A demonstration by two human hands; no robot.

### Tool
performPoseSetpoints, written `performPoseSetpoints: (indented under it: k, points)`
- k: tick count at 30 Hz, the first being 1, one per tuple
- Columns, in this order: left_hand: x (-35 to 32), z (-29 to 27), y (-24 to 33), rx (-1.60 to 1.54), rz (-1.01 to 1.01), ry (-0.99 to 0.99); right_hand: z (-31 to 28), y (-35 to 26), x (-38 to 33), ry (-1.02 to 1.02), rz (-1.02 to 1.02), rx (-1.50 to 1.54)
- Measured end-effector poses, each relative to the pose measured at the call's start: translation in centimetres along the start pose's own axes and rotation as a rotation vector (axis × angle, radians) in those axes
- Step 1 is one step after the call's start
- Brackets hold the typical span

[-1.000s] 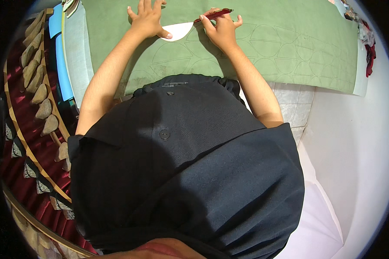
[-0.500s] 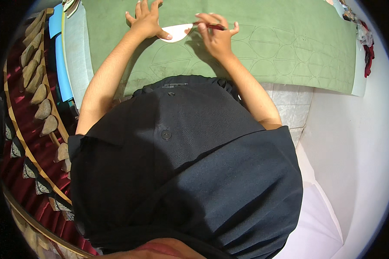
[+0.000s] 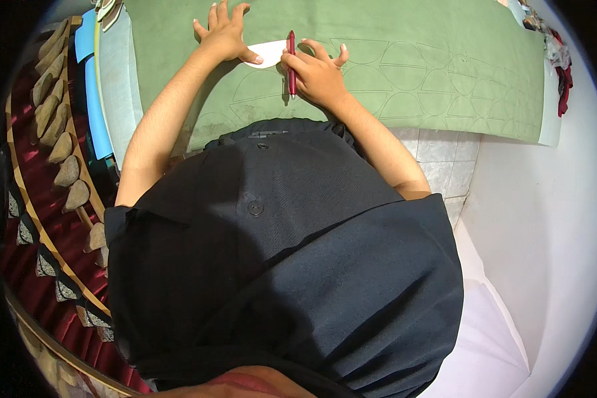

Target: The person uses a red pen to trace curved patterns onto a green fabric using a white paper template. They repeatedly reposition the template and trace its outline multiple times across the fabric surface.

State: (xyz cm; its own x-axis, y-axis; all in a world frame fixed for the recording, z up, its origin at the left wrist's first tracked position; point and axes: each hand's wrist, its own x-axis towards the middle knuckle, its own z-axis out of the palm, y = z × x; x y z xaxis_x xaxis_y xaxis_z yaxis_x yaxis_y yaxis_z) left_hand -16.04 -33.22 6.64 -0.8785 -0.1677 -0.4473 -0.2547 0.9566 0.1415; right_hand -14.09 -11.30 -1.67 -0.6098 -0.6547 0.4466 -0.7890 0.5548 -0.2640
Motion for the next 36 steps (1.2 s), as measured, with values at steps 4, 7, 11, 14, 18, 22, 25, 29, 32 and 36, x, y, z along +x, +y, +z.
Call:
performPoseSetpoints:
  k: [4, 7, 11, 14, 18, 22, 25, 29, 32, 36]
  points:
    - [0.1, -0.9, 0.1, 0.032, 0.041, -0.057, -0.1, -0.1, 0.2, -0.031, 0.060, -0.009]
    - [1.5, -1.2, -0.3, -0.015, 0.038, -0.107, 0.2, -0.1, 0.3, 0.023, 0.053, -0.005]
    - [1.7, -2.9, 0.5, 0.012, 0.023, 0.006, 0.2, -0.1, 0.1, 0.015, 0.047, -0.031]
    - [1.8, -2.2, 0.5, 0.074, 0.150, 0.132, 0.1, -0.2, 0.1, 0.014, 0.051, -0.021]
    - [3.7, -0.7, -0.6, 0.071, 0.421, 0.136, -0.1, -0.3, 0.1, -0.024, 0.076, 0.054]
    - [4.2, 0.1, -1.8, -0.061, 0.544, 0.108, -0.3, -0.6, 0.1, -0.020, 0.091, 0.042]
    - [3.8, -0.4, -1.8, -0.180, 0.517, 0.044, -0.3, -0.5, 0.1, -0.020, 0.094, 0.038]
    - [3.5, -1.1, -1.5, -0.132, 0.467, 0.007, -0.1, -0.4, 0.0, -0.028, 0.089, 0.021]
    - [3.6, -1.2, -1.3, -0.100, 0.450, 0.017, -0.3, -0.5, 0.4, 0.006, 0.069, 0.037]
    - [3.7, -1.8, -0.2, -0.006, 0.454, 0.015, -1.2, -2.0, 1.3, 0.082, 0.021, 0.050]
